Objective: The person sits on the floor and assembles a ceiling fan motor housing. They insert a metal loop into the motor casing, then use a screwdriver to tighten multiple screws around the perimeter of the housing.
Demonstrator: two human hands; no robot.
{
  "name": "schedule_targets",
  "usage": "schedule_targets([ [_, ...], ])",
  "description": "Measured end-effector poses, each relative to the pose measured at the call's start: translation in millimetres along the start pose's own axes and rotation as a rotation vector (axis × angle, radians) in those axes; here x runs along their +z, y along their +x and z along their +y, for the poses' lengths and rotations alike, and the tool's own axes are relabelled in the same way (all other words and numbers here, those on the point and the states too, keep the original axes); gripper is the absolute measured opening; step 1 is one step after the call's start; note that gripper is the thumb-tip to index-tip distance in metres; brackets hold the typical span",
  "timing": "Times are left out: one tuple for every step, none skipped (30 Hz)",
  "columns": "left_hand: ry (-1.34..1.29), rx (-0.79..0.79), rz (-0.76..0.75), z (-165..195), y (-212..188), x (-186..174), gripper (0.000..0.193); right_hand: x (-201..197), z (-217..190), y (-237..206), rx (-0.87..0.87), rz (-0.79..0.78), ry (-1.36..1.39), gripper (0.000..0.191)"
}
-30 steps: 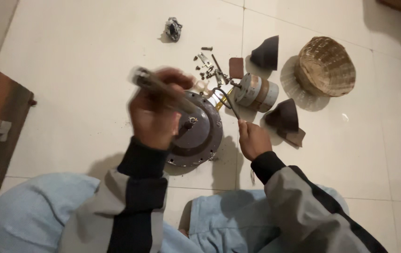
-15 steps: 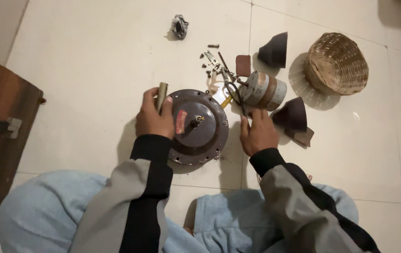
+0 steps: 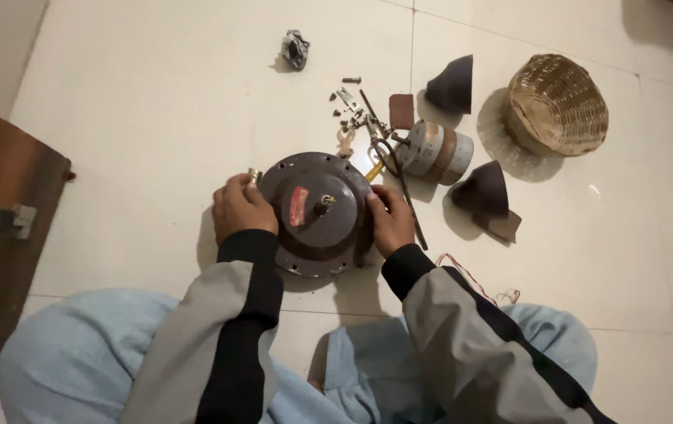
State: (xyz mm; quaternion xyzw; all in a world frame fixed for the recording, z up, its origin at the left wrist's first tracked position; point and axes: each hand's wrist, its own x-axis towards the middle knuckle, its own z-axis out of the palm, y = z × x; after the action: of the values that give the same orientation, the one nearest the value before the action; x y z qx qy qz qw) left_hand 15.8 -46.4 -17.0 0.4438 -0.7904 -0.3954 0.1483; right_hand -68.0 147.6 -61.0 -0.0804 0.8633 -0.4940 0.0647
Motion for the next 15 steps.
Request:
schedule_targets([
  [0.019, -0.018, -0.038, 0, 0, 0, 0.022, -1, -1, 0, 0.008, -0.016, 0.027, 0.034],
  [0.037, -0.034, -0.075, 1, -1, 0, 0.024, -2, 0, -1, 0.014, -0.016, 0.06, 0.034],
  [0.058, -0.053, -0.117, 1, -2, -1, 0.026, -2, 1, -2, 0.025, -0.018, 0.092, 0.033],
  [0.065, -0.013, -0.088, 2, -3, -2, 0.027, -3, 0, -4, 0.035, -0.017, 0.121, 0.033],
  [0.067, 0.029, -0.056, 3, -4, -2, 0.028, -3, 0, -6, 0.041, 0.016, 0.07, 0.033],
  [0.074, 0.067, -0.023, 3, -5, -3, 0.029, -3, 0, -8, 0.051, 0.044, 0.021, 0.033],
  [0.053, 0.062, -0.038, 2, -5, -5, 0.029, -1, 1, -11, 0.063, 0.067, -0.027, 0.032],
  [0.031, 0.061, -0.054, 2, -5, -6, 0.029, 0, 2, -13, 0.064, 0.078, -0.032, 0.032],
  [0.006, 0.06, -0.068, 2, -5, -6, 0.029, 1, 5, -13, 0.061, 0.091, -0.037, 0.032],
  [-0.011, 0.04, -0.054, 1, -4, -7, 0.029, 2, 7, -14, 0.058, 0.103, -0.041, 0.032],
  [-0.028, 0.021, -0.041, 1, -4, -7, 0.029, 2, 11, -14, 0.054, 0.098, -0.025, 0.032],
  [-0.045, 0.001, -0.029, 1, -3, -7, 0.029, 2, 15, -13, 0.053, 0.093, -0.009, 0.032],
  [-0.069, -0.018, -0.032, 0, -3, -7, 0.028, 2, 20, -13, 0.053, 0.091, 0.003, 0.033],
  [-0.095, -0.037, -0.038, -1, -2, -6, 0.028, 1, 25, -12, 0.067, 0.09, 0.01, 0.033],
  [-0.12, -0.055, -0.04, -2, -2, -6, 0.028, 1, 30, -11, 0.079, 0.088, 0.02, 0.033],
])
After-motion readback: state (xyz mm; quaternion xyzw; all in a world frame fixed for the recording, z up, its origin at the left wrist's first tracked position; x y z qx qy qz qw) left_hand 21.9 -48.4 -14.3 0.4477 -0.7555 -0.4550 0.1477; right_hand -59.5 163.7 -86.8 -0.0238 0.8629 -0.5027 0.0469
